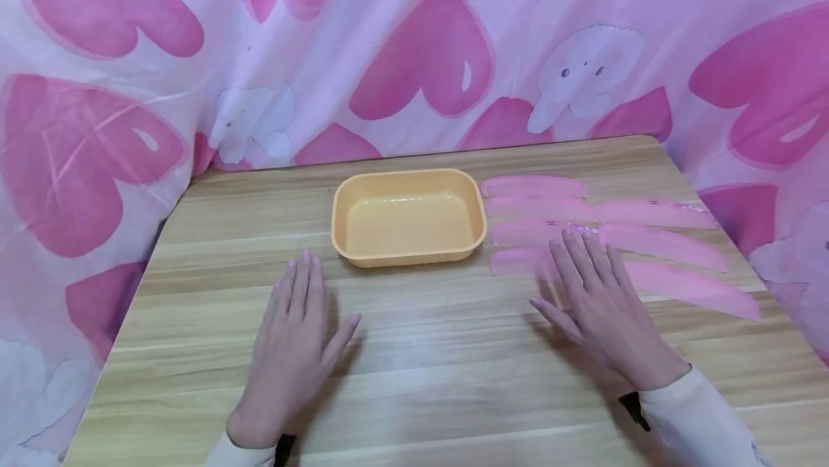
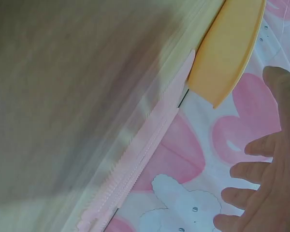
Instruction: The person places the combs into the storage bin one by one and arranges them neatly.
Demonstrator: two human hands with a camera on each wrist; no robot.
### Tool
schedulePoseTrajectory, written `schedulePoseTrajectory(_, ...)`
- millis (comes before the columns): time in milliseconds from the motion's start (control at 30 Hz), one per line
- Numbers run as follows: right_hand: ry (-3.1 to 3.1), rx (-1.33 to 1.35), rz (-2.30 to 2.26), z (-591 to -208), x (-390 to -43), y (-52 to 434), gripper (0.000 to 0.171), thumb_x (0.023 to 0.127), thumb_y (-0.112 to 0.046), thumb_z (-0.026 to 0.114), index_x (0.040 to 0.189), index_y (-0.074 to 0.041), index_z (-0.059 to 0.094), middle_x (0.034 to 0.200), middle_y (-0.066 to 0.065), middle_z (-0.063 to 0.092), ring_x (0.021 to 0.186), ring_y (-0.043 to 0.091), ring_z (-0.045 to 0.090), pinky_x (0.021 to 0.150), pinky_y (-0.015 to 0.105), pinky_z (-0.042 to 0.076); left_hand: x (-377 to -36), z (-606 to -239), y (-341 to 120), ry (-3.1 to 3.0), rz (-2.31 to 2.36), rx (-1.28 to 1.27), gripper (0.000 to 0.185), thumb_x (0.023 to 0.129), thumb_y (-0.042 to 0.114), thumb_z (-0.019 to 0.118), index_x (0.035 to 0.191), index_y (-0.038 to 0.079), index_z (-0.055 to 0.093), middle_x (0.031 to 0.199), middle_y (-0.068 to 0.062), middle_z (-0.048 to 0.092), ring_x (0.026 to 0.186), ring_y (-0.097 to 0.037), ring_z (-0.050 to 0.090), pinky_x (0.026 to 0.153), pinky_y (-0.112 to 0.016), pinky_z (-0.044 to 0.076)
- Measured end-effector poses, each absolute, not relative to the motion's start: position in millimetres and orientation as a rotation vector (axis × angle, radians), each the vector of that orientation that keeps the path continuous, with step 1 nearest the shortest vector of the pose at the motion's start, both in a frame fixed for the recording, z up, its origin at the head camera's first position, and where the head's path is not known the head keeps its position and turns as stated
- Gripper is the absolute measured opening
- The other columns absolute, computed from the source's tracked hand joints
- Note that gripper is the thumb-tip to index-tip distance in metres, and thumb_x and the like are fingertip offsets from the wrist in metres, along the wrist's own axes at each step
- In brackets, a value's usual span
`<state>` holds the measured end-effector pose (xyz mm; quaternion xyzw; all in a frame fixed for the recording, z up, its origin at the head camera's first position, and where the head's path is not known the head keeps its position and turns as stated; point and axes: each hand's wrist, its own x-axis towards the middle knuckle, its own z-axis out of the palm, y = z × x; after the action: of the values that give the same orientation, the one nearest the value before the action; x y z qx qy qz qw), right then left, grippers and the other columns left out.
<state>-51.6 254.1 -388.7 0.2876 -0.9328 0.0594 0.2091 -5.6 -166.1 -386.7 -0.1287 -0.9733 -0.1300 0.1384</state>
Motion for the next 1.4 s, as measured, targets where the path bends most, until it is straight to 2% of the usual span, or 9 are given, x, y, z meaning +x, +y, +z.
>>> schedulePoseTrajectory(167,-2.670,0.847,0.200,-385.4,-60.0,259.7,0.089,0.103,-0.066,0.030,0.153,0.008,0.033,0.162,0.026,0.026,0.150,0.043,0.021,0.127,0.057,0.010,-15.8,-378.5,-170.6,-2.810,-0.436,-0.370,0.090,0.100,0.047,0.058,0.158,-0.008,0.016,0.164,-0.025,0.019,0.151,-0.040,0.019,0.128,-0.047,0.012)
schedulePoseTrajectory(300,-2.712,0.862,0.298,-382.1,-68.1,265.5,0.087,0.099,-0.058,0.055,0.153,0.007,0.034,0.160,0.027,0.030,0.147,0.046,0.027,0.128,0.052,0.012,-28.2,-370.8,-173.4,-2.826,-0.545,-0.336,0.086,0.101,0.047,0.057,0.157,-0.007,0.020,0.160,-0.028,0.028,0.147,-0.042,0.030,0.123,-0.055,0.027)
schedulePoseTrajectory(433,-2.690,0.896,0.420,-379.9,-79.8,269.2,0.091,0.085,-0.039,0.079,0.151,0.007,0.038,0.153,0.029,0.039,0.138,0.049,0.038,0.124,0.054,0.025,-42.4,-364.0,-175.8,-2.886,-0.665,-0.256,0.082,0.103,0.050,0.053,0.157,-0.005,0.024,0.154,-0.030,0.037,0.140,-0.046,0.040,0.112,-0.064,0.039)
schedulePoseTrajectory(533,-2.685,0.911,0.456,-379.1,-87.9,273.3,0.091,0.078,-0.031,0.085,0.148,0.008,0.043,0.146,0.028,0.046,0.132,0.048,0.045,0.116,0.057,0.035,-54.4,-360.7,-177.8,-2.930,-0.759,-0.201,0.080,0.104,0.051,0.050,0.156,-0.005,0.028,0.151,-0.030,0.043,0.135,-0.046,0.045,0.108,-0.066,0.042)
schedulePoseTrajectory(633,-2.694,0.932,0.471,-379.0,-95.5,278.1,0.086,0.075,-0.027,0.088,0.142,0.010,0.049,0.139,0.028,0.052,0.126,0.046,0.050,0.108,0.060,0.042,-66.9,-358.8,-180.7,-2.951,-0.881,-0.146,0.077,0.104,0.050,0.051,0.154,-0.005,0.033,0.145,-0.027,0.049,0.127,-0.042,0.055,0.103,-0.063,0.048)
schedulePoseTrajectory(733,-2.730,0.945,0.474,-380.4,-101.3,283.1,0.081,0.074,-0.026,0.090,0.137,0.010,0.054,0.133,0.028,0.055,0.122,0.046,0.052,0.103,0.061,0.045,-78.6,-359.5,-183.4,-2.943,-1.017,-0.093,0.072,0.103,0.047,0.053,0.151,-0.004,0.038,0.137,-0.023,0.058,0.113,-0.037,0.066,0.095,-0.057,0.056)
schedulePoseTrajectory(833,-2.807,0.943,0.489,-382.6,-105.5,288.0,0.074,0.075,-0.026,0.090,0.131,0.010,0.058,0.129,0.026,0.058,0.119,0.044,0.054,0.101,0.060,0.047,-87.5,-361.1,-184.7,-2.922,-1.107,-0.062,0.067,0.103,0.045,0.055,0.148,-0.004,0.044,0.125,-0.020,0.067,0.103,-0.033,0.071,0.091,-0.052,0.060)
schedulePoseTrajectory(1133,-3.170,0.792,0.602,-382.3,-119.4,297.7,0.064,0.086,-0.030,0.083,0.130,0.009,0.059,0.137,0.029,0.052,0.133,0.048,0.042,0.110,0.065,0.038,-100.0,-370.6,-181.9,-2.921,-1.289,0.042,0.061,0.103,0.041,0.057,0.145,-0.003,0.050,0.100,-0.013,0.073,0.083,-0.025,0.072,0.069,-0.034,0.059)
schedulePoseTrajectory(1400,-3.195,0.788,0.598,-385.8,-125.9,300.5,0.056,0.083,-0.025,0.085,0.123,0.009,0.064,0.124,0.022,0.058,0.120,0.041,0.053,0.104,0.060,0.045,-108.5,-377.8,-176.2,-2.787,-1.588,0.083,0.049,0.103,0.020,0.061,0.142,-0.008,0.050,0.088,-0.018,0.072,0.073,-0.023,0.073,0.065,-0.025,0.064)
